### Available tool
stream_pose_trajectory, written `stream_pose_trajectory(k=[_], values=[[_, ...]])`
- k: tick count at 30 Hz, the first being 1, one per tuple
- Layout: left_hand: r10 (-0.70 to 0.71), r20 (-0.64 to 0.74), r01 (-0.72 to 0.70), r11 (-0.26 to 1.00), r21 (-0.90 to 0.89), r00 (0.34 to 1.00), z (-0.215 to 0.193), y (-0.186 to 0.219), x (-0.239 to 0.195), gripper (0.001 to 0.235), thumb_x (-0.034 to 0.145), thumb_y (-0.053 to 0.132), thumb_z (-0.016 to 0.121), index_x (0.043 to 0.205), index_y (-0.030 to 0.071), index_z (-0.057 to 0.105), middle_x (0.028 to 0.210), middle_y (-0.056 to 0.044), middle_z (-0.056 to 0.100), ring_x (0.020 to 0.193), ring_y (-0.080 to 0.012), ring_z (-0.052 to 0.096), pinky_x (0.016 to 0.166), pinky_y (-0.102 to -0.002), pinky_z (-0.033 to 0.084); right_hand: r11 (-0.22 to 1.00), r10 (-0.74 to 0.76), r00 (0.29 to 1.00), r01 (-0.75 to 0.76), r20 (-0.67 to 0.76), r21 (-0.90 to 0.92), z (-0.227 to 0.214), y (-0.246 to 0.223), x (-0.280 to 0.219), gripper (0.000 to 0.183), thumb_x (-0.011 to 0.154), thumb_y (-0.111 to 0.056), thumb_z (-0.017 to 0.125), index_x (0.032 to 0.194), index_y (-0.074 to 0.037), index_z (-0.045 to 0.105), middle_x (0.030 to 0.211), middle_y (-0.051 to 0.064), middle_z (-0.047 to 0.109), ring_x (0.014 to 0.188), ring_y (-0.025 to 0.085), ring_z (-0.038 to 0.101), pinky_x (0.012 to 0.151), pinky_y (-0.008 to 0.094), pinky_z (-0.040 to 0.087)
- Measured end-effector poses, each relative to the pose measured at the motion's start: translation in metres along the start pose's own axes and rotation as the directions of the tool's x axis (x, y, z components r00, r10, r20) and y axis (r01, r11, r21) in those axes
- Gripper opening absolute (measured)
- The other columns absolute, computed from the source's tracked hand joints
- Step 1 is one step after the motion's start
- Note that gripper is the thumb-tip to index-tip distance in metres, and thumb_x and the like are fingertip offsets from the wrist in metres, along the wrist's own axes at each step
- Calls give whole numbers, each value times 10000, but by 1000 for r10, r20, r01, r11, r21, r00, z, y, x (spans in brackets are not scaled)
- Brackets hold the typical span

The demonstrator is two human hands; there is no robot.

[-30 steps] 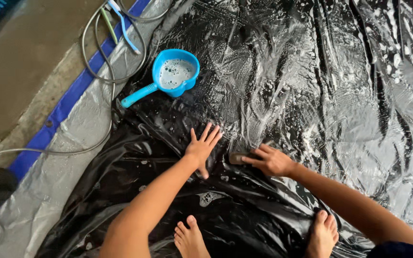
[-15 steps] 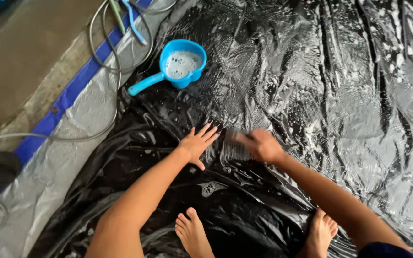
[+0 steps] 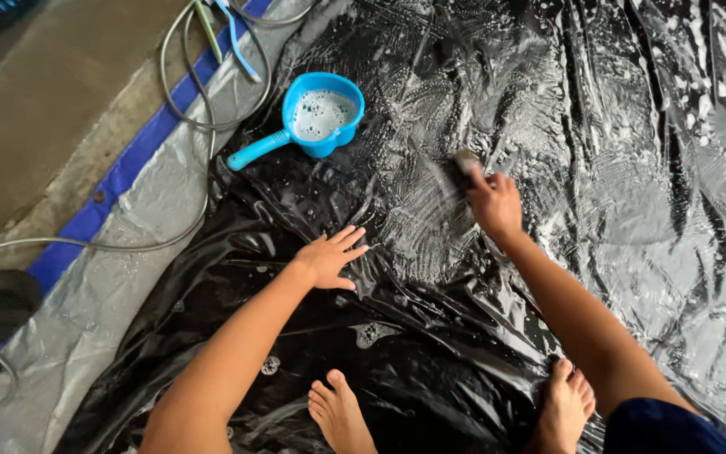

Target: The person scrubs a large black plastic sheet with a brush and soapy water. They repeatedly scoop soapy water from a blue scoop and pour it onto the sheet while scrubbing different sections.

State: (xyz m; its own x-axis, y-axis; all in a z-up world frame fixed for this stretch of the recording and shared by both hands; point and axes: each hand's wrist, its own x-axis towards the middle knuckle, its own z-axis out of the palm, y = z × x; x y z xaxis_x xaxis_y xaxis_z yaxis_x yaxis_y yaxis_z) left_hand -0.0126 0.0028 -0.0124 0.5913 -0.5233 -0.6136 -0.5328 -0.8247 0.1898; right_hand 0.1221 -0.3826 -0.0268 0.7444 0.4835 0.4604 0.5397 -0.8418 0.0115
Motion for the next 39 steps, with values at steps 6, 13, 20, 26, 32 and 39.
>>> stream_pose_trajectory(k=[6,13,20,26,32,39], values=[[1,-82,-4,999,-34,997,4,1,11,826,956,673,659,1640,239,500,1823,-59,257,1678,-291,224,1177,-666,465,829,-516,852,472,87,301,-13,5,-49,478,1046,-317,570,1509,-261,673,1032,97,680,881,297,677,798,407,610],[30,-284,-18,999,44,958,-11,13,38,775,982,594,660,1590,140,500,1527,-96,566,1452,-323,477,1164,-635,430,994,90,995,-92,-41,-59,19,8,-14,631,927,-335,808,1540,-229,702,1050,112,615,884,336,650,680,464,573],[55,-283,-62,998,-17,957,-29,35,72,713,998,555,663,1508,76,524,1753,-166,332,1621,-364,303,1240,-683,336,938,-301,953,289,38,189,10,-9,3,459,1018,-332,642,1473,-314,699,1047,102,636,910,329,650,765,460,580],[3,-264,-5,1000,-6,964,-42,53,101,837,1038,590,586,1670,71,405,1639,-150,475,1539,-376,392,1244,-680,327,994,-23,995,12,98,106,24,6,-6,599,988,-369,712,1577,-319,617,1011,106,581,909,364,632,739,485,558],[1,-343,-2,1000,-2,939,-65,60,131,691,1021,512,649,1498,19,568,1707,-174,357,1576,-385,333,1225,-671,368,992,-77,996,72,49,102,34,29,-1,570,968,-374,705,1535,-343,655,1017,77,598,893,322,628,727,472,559],[-96,-221,90,995,-34,971,-90,64,173,939,1026,601,610,1724,65,281,1732,-155,346,1570,-368,318,1260,-713,296,975,-208,978,206,14,79,35,37,14,474,1001,-377,657,1473,-404,677,1118,79,644,1036,309,653,861,454,528]])
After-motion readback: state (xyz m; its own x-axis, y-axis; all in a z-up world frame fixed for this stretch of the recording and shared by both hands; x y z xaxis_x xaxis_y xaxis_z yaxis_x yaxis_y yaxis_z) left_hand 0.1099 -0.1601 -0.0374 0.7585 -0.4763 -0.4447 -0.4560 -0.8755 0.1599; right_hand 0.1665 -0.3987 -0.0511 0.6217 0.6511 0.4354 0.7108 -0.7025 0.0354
